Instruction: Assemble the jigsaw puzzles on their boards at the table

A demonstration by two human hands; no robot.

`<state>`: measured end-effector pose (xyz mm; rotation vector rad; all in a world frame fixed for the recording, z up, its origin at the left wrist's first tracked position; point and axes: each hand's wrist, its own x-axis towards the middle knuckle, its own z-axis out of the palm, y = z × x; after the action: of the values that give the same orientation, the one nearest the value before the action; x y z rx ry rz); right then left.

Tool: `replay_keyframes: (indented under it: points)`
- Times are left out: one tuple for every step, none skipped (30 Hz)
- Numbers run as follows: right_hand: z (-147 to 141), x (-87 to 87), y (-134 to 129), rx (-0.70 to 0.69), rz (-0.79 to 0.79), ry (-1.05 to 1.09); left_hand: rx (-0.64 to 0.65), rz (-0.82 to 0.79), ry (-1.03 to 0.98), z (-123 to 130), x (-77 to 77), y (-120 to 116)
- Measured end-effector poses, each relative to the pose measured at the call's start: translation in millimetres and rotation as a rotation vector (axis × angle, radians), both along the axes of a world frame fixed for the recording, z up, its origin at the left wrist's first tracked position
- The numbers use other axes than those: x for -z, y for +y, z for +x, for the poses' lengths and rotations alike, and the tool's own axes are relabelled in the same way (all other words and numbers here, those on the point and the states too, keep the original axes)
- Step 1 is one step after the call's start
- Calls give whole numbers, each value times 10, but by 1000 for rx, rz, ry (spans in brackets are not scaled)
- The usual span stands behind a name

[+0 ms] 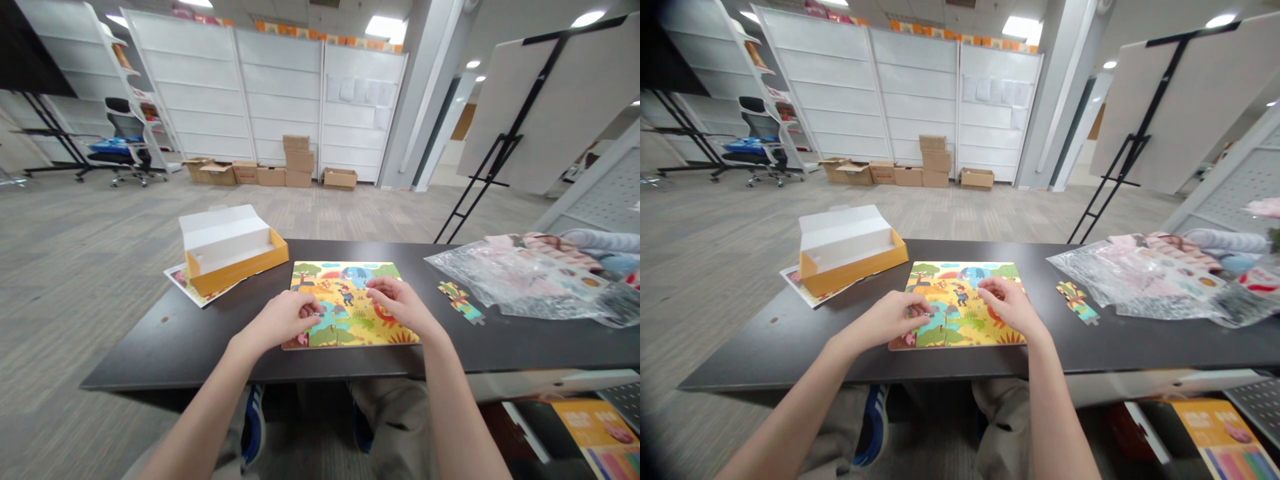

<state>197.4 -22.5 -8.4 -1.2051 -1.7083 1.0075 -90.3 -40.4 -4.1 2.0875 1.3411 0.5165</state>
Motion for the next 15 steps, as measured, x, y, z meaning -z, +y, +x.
replay_keyframes:
  points:
    - [2,4,2,0,1,-3,2,16,37,6,-1,5]
    - [3,9,4,-1,1,-5,7,39,73,12,-2,8]
    - [6,14,6,-1,0,-8,13,69,106,18,-3,9]
    - [9,19,7,-1,0,-12,21,98,132,23,-5,10]
    - [12,23,8,0,1,-17,31,123,149,28,-6,8]
    - [16,26,8,1,0,-22,42,138,157,32,-8,5]
    - [20,28,8,1,-2,-28,55,143,157,37,-13,-1]
    - [23,29,8,0,-5,-34,77,139,152,42,-19,-11]
    - [27,29,9,0,-7,-39,103,134,146,50,-29,-23]
    - [29,29,9,-1,-6,-43,135,131,145,60,-39,-39]
    - [32,30,11,-2,-2,-47,164,131,146,73,-50,-57]
    - [33,32,13,-3,4,-51,187,135,151,86,-59,-75]
    - [35,35,16,-2,11,-55,202,141,156,100,-65,-92]
    - [36,40,19,-3,17,-59,207,148,161,114,-67,-107]
    - [37,45,22,-3,22,-63,206,154,164,125,-64,-119]
